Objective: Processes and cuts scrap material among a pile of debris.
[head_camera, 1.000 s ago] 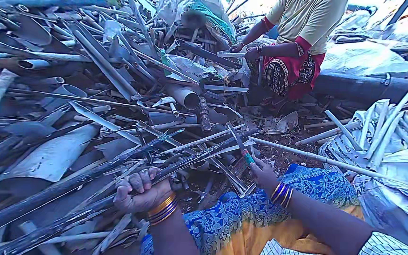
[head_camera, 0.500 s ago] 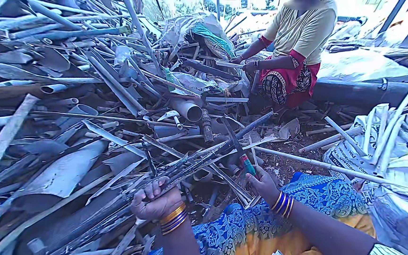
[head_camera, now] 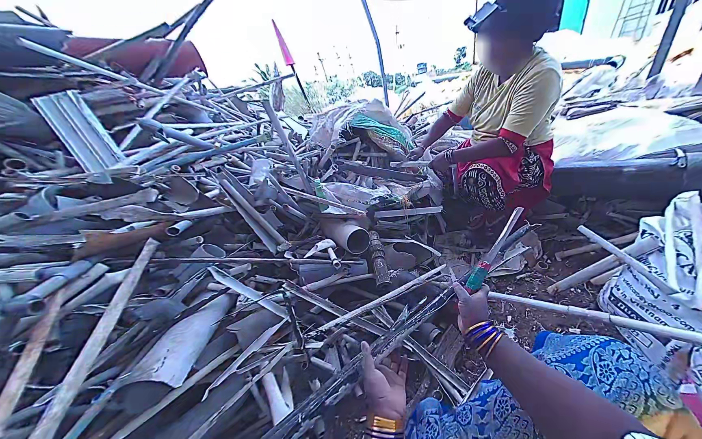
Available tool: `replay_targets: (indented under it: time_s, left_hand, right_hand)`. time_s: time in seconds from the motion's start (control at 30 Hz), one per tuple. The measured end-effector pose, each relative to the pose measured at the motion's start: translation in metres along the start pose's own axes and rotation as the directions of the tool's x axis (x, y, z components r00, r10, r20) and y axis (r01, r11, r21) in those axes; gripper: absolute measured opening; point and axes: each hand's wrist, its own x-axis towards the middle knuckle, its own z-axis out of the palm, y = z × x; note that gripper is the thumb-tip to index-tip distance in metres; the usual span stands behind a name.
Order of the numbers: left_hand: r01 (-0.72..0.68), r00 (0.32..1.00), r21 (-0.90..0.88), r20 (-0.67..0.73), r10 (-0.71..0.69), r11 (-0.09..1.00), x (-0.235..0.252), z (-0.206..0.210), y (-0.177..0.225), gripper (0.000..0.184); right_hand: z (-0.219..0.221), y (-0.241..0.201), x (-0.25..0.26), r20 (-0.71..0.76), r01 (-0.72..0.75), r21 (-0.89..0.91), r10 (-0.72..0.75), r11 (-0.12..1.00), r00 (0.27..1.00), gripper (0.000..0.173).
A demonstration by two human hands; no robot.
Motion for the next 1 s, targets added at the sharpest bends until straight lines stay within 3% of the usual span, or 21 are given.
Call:
replay_targets:
  time_s: [0.03,0.07,0.1,0.17,0.2,0.23,0.27,0.3,0.33,0.37,0.4,0.47,0.6,0.67,0.77,0.93,1.0]
  left_hand:
    - [0.107,0.989,0.190,0.077,-0.123,0.976,-0.010,-0.002,0.001,0.066]
    - [0.119,0.963,0.374,0.183,-0.199,0.920,-0.023,-0.001,0.002,0.063]
    - [0.003,0.925,0.510,0.326,-0.196,0.860,-0.038,0.000,0.003,0.051]
    - [-0.478,0.766,0.542,0.642,0.026,0.691,-0.059,0.004,0.007,0.029]
    - [-0.737,0.618,0.478,0.763,0.190,0.478,-0.058,0.005,0.008,0.034]
    - [-0.886,0.461,0.411,0.832,0.309,0.213,-0.049,0.004,0.009,0.043]
    - [-0.915,0.368,0.402,0.861,0.351,-0.026,-0.036,0.004,0.009,0.050]
    - [-0.867,0.391,0.463,0.862,0.324,-0.185,-0.026,0.001,0.009,0.060]
    - [-0.783,0.525,0.575,0.816,0.243,-0.238,-0.018,-0.005,0.006,0.072]
    - [-0.679,0.687,0.699,0.713,0.142,-0.224,-0.011,-0.010,0.001,0.085]
    - [-0.586,0.796,0.791,0.602,0.057,-0.177,-0.001,-0.015,-0.008,0.094]
    - [-0.483,0.876,0.874,0.482,-0.023,-0.046,0.017,-0.023,-0.030,0.091]
    - [-0.542,0.840,0.840,0.543,-0.028,0.020,0.033,-0.029,-0.049,0.056]
    - [-0.569,0.820,0.822,0.570,0.059,-0.039,0.040,-0.032,-0.046,0.047]
    - [-0.533,0.824,0.841,0.540,0.171,-0.091,0.057,-0.028,-0.037,0.040]
    - [-0.468,0.850,0.877,0.481,0.215,-0.111,0.073,-0.021,-0.023,0.040]
    - [-0.466,0.854,0.878,0.479,0.202,-0.109,0.075,-0.021,-0.025,0.040]
  right_hand:
    - [-0.003,0.002,0.002,-0.008,-0.016,-0.002,0.016,1.000,1.000,0.067]
    - [-0.005,0.004,0.002,-0.005,-0.029,-0.012,0.029,1.000,1.000,0.067]
    - [-0.008,0.006,0.001,0.014,-0.035,-0.028,0.035,0.999,0.999,0.067]
    - [-0.015,0.013,-0.006,0.078,-0.033,-0.088,0.040,0.996,0.996,0.069]
    - [-0.021,0.018,-0.012,0.125,-0.031,-0.133,0.047,0.991,0.991,0.070]
    - [-0.028,0.021,-0.021,0.190,-0.035,-0.192,0.072,0.981,0.979,0.071]
    - [-0.035,0.024,-0.028,0.268,-0.028,-0.268,0.102,0.963,0.958,0.072]
    - [-0.043,0.025,-0.036,0.352,0.000,-0.338,0.127,0.941,0.927,0.073]
    - [-0.050,0.025,-0.042,0.427,0.031,-0.388,0.150,0.921,0.891,0.075]
    - [-0.054,0.022,-0.047,0.489,0.053,-0.407,0.169,0.912,0.856,0.078]
    - [-0.056,0.018,-0.050,0.526,0.057,-0.398,0.177,0.916,0.832,0.080]
    - [-0.059,0.018,-0.049,0.555,0.053,-0.345,0.159,0.937,0.817,0.081]
    - [-0.060,0.031,-0.023,0.592,0.087,-0.406,0.190,0.910,0.783,0.069]
    - [-0.053,0.019,-0.010,0.646,0.160,-0.543,0.289,0.825,0.706,0.055]
    - [-0.049,-0.006,0.013,0.729,0.352,-0.605,0.319,0.714,0.605,0.042]
    - [-0.052,-0.034,0.034,0.656,0.430,-0.643,0.164,0.634,0.737,0.045]
    - [-0.056,-0.041,0.048,0.652,0.492,-0.640,0.079,0.590,0.754,0.051]
